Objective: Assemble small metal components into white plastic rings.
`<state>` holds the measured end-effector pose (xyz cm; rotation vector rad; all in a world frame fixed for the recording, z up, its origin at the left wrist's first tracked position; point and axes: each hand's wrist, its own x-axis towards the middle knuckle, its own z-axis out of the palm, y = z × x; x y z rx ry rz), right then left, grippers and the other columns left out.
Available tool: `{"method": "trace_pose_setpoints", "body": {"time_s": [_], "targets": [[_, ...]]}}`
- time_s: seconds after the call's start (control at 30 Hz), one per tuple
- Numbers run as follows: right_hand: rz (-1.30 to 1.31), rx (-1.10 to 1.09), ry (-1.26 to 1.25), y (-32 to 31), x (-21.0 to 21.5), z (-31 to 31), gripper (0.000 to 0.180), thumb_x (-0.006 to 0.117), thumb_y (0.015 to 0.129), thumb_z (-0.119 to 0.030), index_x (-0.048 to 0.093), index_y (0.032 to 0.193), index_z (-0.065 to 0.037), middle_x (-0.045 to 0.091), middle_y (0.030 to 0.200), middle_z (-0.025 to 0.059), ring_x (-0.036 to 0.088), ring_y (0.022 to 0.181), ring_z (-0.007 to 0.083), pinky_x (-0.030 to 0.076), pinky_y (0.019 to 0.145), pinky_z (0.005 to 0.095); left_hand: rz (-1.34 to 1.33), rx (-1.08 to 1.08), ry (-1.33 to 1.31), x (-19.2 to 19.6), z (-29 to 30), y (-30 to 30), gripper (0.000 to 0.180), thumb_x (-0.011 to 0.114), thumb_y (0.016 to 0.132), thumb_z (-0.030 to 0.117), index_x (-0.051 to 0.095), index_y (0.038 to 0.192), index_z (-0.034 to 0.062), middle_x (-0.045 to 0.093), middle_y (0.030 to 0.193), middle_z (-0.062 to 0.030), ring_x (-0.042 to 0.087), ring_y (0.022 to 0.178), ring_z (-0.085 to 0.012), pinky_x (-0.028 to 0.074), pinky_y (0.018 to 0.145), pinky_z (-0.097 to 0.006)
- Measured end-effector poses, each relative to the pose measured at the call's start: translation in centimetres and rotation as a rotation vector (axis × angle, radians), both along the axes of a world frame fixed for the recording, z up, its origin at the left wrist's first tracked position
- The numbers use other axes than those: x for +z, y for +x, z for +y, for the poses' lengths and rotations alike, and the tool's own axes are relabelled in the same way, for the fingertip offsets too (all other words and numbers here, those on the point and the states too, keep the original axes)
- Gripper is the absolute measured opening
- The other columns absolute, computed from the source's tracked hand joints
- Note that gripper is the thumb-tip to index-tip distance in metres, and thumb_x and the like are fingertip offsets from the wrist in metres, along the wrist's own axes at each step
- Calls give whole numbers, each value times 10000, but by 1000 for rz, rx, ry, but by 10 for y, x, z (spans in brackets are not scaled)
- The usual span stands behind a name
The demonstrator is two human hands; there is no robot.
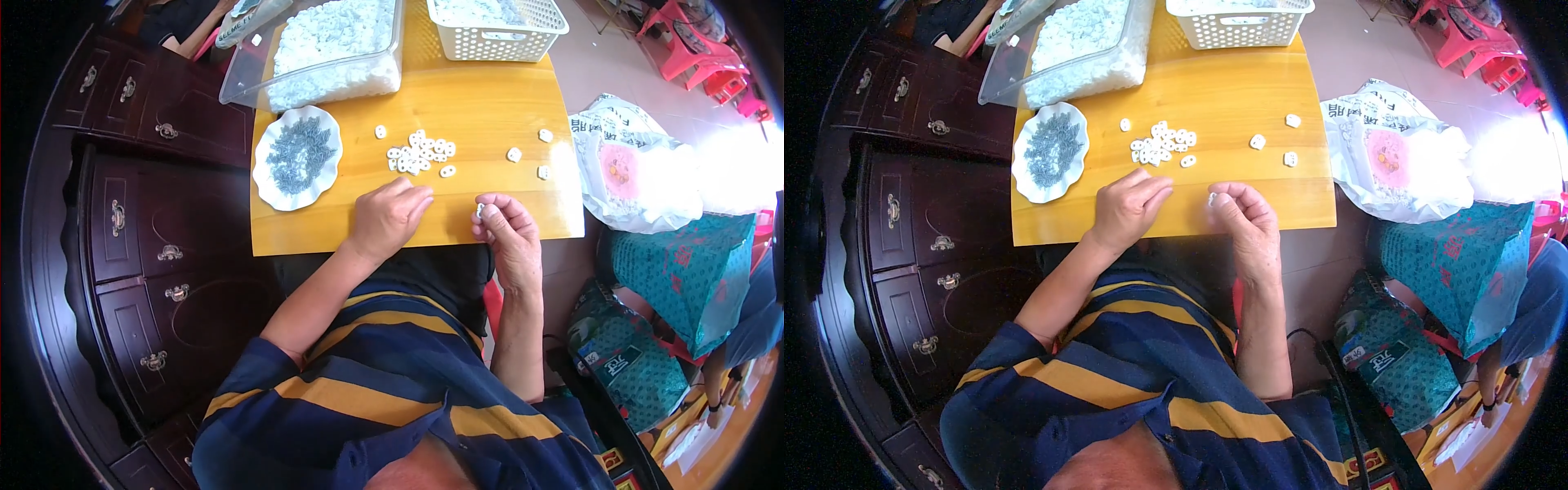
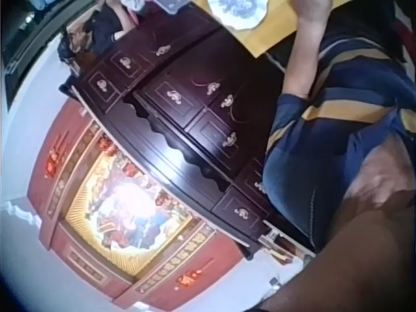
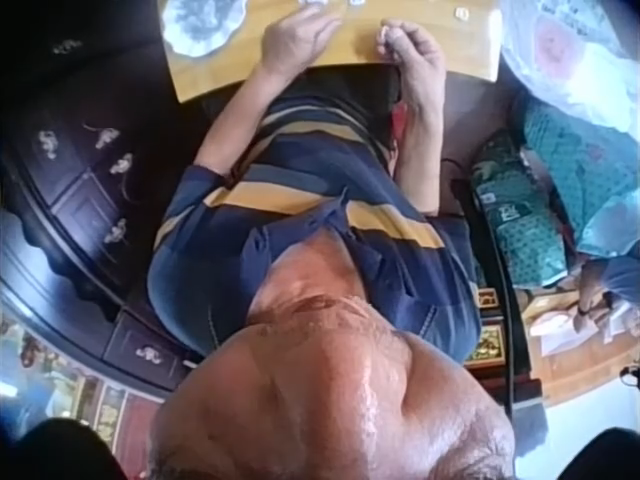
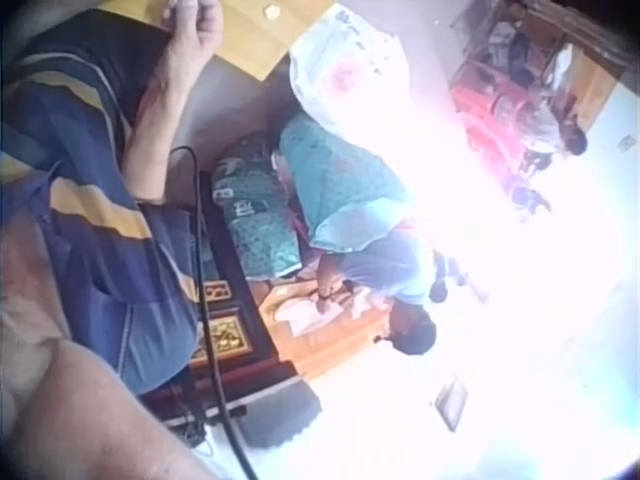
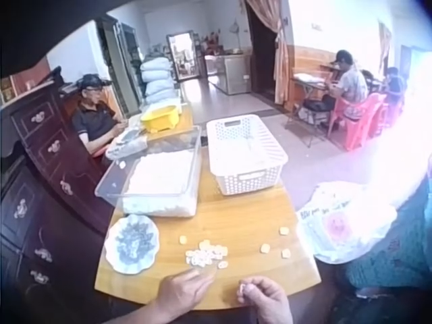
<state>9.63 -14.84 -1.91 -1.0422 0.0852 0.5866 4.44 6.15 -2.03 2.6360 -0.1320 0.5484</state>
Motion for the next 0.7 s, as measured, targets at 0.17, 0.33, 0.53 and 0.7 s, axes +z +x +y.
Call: {"method": "trace_pose_setpoints", "body": {"time_s": [0.17,0.33,0.53,0.7], "targets": [[-35,-1,-36,-2,1,2,153,641,988,-134,675,1097,-33,666,881,20,624,806,91,514,735,230,13,2,9,1,-1,-3,57,706,872,114,659,884,86,624,761,-77,660,695,-283,521,593,-381],[-82,29,-65,-3,-4,2,149,642,985,-131,675,1097,-37,664,879,21,622,804,90,509,747,232,44,-37,-107,4,-1,-8,78,667,910,100,602,896,59,629,787,-116,658,735,-303,520,605,-372],[-151,27,-94,-6,-2,7,157,652,975,-101,669,1111,-25,674,890,20,625,807,86,505,751,229,135,-19,-548,17,-11,-16,31,658,906,4,632,904,20,639,768,-36,581,599,-103,463,557,-249],[-183,80,-78,-8,-2,10,171,670,956,-56,666,1121,-11,682,908,18,630,824,81,514,758,231,271,-38,-805,21,-11,-14,36,668,920,9,654,952,18,609,795,58,511,653,3,439,579,-190]]}}
